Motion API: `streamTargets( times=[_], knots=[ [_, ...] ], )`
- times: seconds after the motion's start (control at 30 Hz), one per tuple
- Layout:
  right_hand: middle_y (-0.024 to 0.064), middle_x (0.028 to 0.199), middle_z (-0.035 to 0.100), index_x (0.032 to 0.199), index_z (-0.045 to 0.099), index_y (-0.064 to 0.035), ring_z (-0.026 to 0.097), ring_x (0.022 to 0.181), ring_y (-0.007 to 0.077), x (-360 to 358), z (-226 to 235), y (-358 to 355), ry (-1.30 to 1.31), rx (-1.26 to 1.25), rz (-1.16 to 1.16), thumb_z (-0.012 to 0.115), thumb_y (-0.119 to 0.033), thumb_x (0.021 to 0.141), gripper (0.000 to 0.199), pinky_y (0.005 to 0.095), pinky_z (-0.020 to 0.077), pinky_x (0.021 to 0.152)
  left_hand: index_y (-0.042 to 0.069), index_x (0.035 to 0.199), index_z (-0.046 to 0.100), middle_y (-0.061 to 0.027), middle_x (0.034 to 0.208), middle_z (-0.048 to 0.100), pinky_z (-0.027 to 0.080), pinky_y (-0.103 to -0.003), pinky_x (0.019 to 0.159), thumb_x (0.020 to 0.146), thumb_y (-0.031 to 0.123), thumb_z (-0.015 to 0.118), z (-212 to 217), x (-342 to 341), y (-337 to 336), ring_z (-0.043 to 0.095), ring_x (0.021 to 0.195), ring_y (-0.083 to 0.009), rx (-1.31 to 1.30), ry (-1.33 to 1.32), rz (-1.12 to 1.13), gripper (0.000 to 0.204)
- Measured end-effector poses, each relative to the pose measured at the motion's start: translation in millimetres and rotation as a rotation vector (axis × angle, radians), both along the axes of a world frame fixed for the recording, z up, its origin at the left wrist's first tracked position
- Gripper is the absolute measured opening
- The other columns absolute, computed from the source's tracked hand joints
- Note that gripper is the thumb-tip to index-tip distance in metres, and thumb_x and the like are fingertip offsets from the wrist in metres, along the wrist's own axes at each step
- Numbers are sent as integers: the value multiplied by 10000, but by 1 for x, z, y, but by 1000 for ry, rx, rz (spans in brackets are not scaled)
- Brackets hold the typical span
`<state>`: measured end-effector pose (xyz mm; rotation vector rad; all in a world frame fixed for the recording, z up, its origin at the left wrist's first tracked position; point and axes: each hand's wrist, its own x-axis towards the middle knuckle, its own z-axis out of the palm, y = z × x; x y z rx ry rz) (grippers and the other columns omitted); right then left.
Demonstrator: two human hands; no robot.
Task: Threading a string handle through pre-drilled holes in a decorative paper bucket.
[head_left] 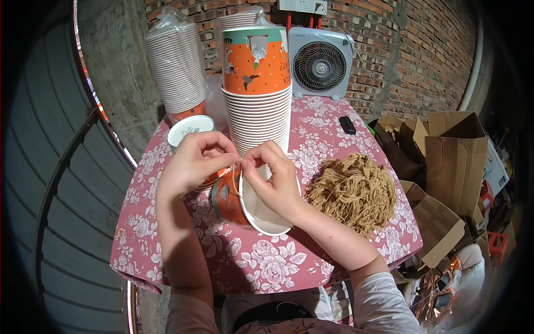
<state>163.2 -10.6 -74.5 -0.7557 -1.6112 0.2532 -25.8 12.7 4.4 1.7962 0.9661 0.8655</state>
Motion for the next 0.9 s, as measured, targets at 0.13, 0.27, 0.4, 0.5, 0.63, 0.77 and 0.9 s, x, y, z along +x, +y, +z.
streamTargets(
  times=[0.13, 0.27, 0.4, 0.5, 0.63, 0.77, 0.9],
  knots=[
    [115, 860, 588, 929, 640, -6, 624, 780, 273, 1, -1, 1, -8, 17, 1, 685, -79, 875, 102, 369, 497, 688, -18, 939, 695, 65, 751, 624, 394, -164, 574, 922, 61, 697, -6, 3, 3, 523, 663, 19, 13, -42, 61, 81],
    [115, 873, 596, 931, 643, -5, 629, 789, 276, 2, 0, 0, -18, 32, -1, 681, -79, 871, 103, 368, 501, 697, -25, 943, 692, 42, 779, 652, 424, -169, 584, 928, 75, 696, -9, 4, 6, 559, 674, 5, 35, -85, 70, 102],
    [115, 876, 600, 933, 642, -3, 633, 796, 278, 1, 1, 0, -13, 15, 7, 680, -76, 870, 104, 368, 503, 705, -28, 945, 686, 8, 801, 674, 461, -182, 595, 949, 110, 697, -10, 1, 6, 606, 693, -24, -29, -113, 51, 139],
    [117, 874, 600, 932, 641, 0, 633, 796, 281, 1, 0, 0, -16, 30, 1, 680, -74, 869, 104, 370, 503, 707, -26, 944, 685, 1, 804, 675, 468, -187, 600, 965, 133, 695, -11, 0, 7, 612, 699, -33, -29, -101, 34, 161],
    [120, 863, 594, 927, 638, 3, 627, 786, 285, 0, 0, 0, -3, 28, 15, 674, -67, 877, 94, 376, 495, 695, -22, 939, 687, 5, 796, 672, 473, -195, 617, 994, 181, 679, -9, 2, 6, 598, 697, -34, -30, -113, 10, 210],
    [122, 853, 584, 932, 633, 4, 618, 779, 283, -1, -2, 1, 11, 20, 29, 663, -68, 893, 87, 373, 486, 691, -17, 934, 689, 7, 790, 668, 475, -204, 627, 1009, 225, 668, -10, 2, 7, 586, 699, -35, 8, -97, -5, 254],
    [124, 852, 580, 940, 630, 7, 617, 781, 275, 0, -3, 1, 17, 3, 47, 657, -72, 903, 91, 367, 483, 694, -15, 936, 692, 6, 797, 664, 476, -204, 622, 1017, 252, 657, -5, 1, 6, 580, 697, -35, -5, -23, 30, 282]
  ],
)
